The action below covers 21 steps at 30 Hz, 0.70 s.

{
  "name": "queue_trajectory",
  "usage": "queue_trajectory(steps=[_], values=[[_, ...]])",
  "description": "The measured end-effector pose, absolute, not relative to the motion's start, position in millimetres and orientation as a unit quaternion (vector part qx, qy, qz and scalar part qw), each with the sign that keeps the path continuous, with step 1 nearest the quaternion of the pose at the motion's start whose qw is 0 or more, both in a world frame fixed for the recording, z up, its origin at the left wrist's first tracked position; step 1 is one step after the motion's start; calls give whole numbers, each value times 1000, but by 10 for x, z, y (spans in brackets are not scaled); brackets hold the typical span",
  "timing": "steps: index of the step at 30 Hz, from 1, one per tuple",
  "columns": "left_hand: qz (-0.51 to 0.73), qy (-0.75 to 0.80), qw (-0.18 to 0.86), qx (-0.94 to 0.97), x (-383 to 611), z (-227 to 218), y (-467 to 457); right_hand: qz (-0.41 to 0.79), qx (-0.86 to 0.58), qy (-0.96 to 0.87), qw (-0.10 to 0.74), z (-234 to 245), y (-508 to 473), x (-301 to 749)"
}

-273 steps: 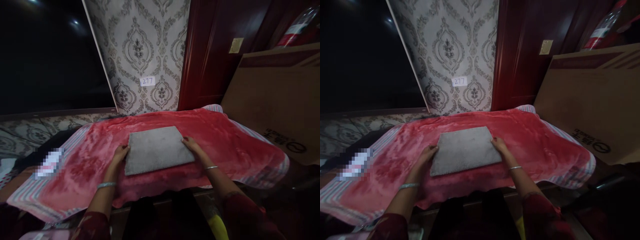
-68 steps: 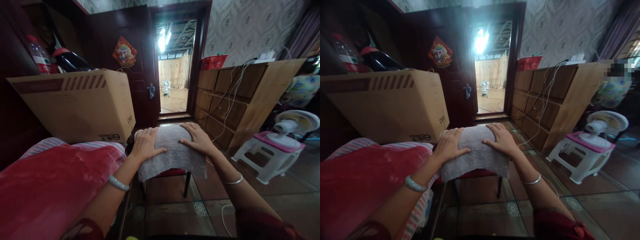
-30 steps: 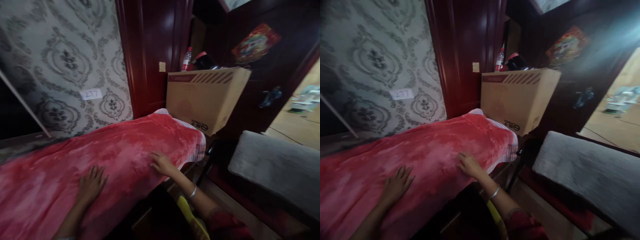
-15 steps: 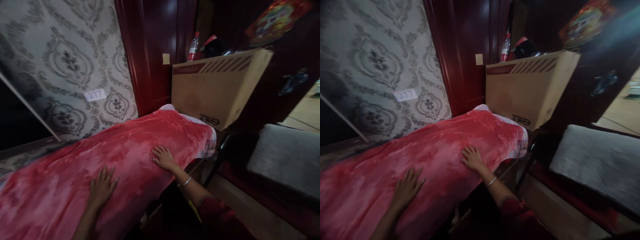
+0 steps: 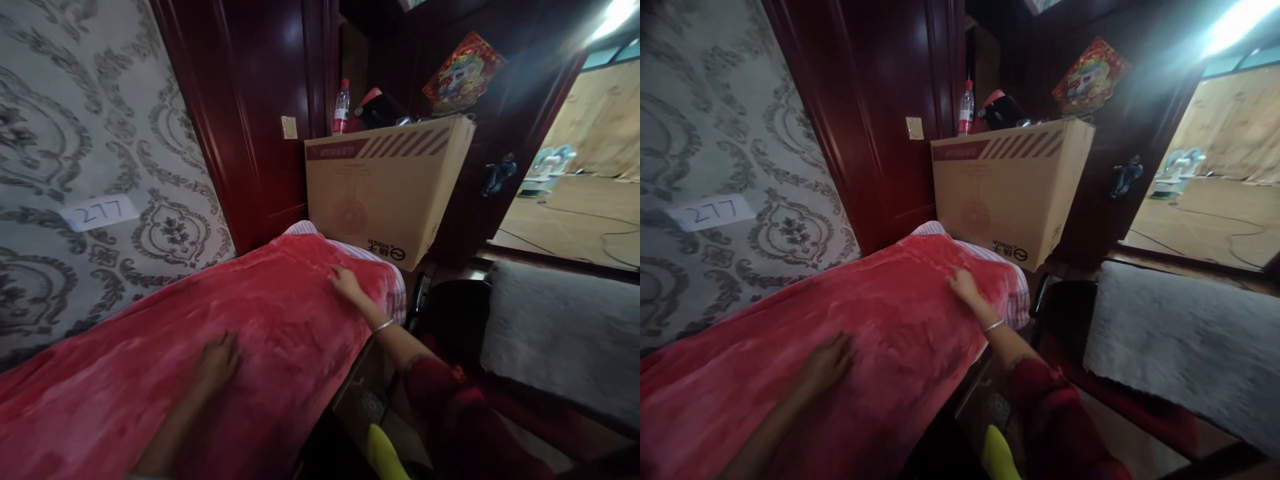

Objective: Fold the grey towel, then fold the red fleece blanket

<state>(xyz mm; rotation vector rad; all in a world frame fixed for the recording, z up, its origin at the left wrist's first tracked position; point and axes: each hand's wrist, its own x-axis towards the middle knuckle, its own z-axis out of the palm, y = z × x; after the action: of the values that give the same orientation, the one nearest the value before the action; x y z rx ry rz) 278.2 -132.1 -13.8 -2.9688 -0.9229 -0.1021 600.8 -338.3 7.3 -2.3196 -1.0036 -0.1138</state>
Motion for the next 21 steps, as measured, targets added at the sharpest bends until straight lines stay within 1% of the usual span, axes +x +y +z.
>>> queue_trajectory(steps=[3, 7, 10, 14, 16, 19, 21], values=[[-53, -259, -4, -964, 3570, -79, -1386, -75, -938, -242, 236, 172, -3544, 6668], [-89, -210, -6, -974, 4319, -164, -1552, -48, -968, -162, 186, 66, -3768, 7164], [-101, -173, 7, -980, 4589, -367, -1632, -31, -976, -146, 157, -91, -3897, 7350], [-88, -174, 27, -981, 4674, -566, -1627, -9, -983, -128, 131, -206, -4043, 7474], [-79, -177, 31, -981, 4678, -582, -1606, -40, -984, -119, 126, -167, -4100, 7454], [-71, -184, 29, -980, 4684, -545, -1595, -156, -971, -131, 126, -5, -4128, 7221], [-67, -182, 29, -981, 4688, -515, -1601, -193, -958, -167, 127, 94, -4085, 6901]])
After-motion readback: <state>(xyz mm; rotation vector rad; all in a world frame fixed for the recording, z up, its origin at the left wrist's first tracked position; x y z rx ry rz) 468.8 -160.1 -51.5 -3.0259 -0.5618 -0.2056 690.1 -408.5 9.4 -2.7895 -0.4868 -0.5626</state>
